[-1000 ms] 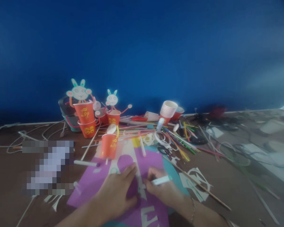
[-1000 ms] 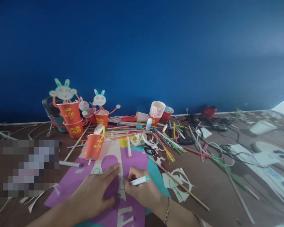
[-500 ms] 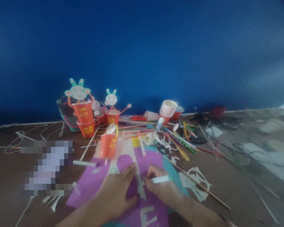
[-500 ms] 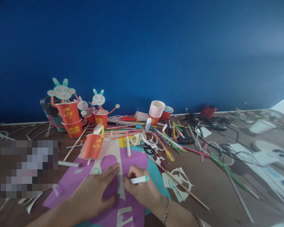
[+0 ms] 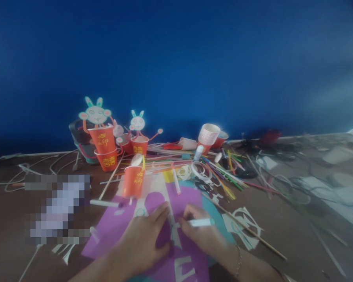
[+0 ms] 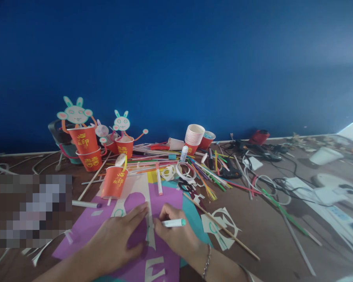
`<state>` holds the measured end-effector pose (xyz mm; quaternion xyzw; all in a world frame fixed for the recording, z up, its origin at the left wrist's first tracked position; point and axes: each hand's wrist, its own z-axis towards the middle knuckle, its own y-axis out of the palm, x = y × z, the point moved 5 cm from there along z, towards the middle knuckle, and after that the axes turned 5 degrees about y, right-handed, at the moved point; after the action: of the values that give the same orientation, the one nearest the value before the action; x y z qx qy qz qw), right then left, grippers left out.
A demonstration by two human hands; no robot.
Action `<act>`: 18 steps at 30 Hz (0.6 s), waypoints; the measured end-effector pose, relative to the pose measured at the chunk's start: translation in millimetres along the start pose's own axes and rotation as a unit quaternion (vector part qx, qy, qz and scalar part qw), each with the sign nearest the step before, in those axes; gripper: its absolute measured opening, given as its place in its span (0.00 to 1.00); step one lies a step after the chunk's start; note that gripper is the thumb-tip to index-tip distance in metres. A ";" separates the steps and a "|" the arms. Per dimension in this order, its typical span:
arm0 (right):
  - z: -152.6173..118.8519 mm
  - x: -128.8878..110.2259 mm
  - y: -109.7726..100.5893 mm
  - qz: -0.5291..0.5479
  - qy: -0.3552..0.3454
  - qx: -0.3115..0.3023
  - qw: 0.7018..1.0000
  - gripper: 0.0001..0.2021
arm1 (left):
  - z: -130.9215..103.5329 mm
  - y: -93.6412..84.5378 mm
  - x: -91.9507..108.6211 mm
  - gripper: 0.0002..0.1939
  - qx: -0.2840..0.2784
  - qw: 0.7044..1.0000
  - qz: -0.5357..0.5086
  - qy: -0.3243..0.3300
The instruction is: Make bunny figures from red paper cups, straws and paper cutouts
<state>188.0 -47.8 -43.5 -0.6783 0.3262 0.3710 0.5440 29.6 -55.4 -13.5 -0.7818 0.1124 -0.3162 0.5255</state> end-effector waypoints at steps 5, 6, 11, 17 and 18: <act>-0.1 -1.4 -0.5 -0.008 -0.009 0.007 1.000 0.11 | -0.2 0.6 -0.7 0.38 -0.006 1.000 0.001 -0.007; -0.1 -1.2 -0.5 -0.007 -0.008 0.007 1.000 0.10 | -0.2 1.0 -1.1 0.38 -0.009 1.000 0.002 -0.009; -0.1 -0.7 0.1 -0.003 -0.017 0.000 1.000 0.10 | -0.1 0.5 -0.7 0.38 -0.010 1.000 -0.001 -0.006; -0.1 1.4 0.4 -0.006 -0.013 0.009 1.000 0.10 | 0.4 -1.6 0.2 0.39 -0.009 1.000 -0.003 -0.012; -0.1 1.2 0.6 -0.005 -0.014 0.007 1.000 0.10 | 0.3 -1.4 -0.1 0.39 -0.009 1.000 -0.003 -0.014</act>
<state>188.1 -48.1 -44.7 -0.6708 0.3181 0.3752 0.5551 29.4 -54.6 -12.4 -0.7912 0.1059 -0.3059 0.5188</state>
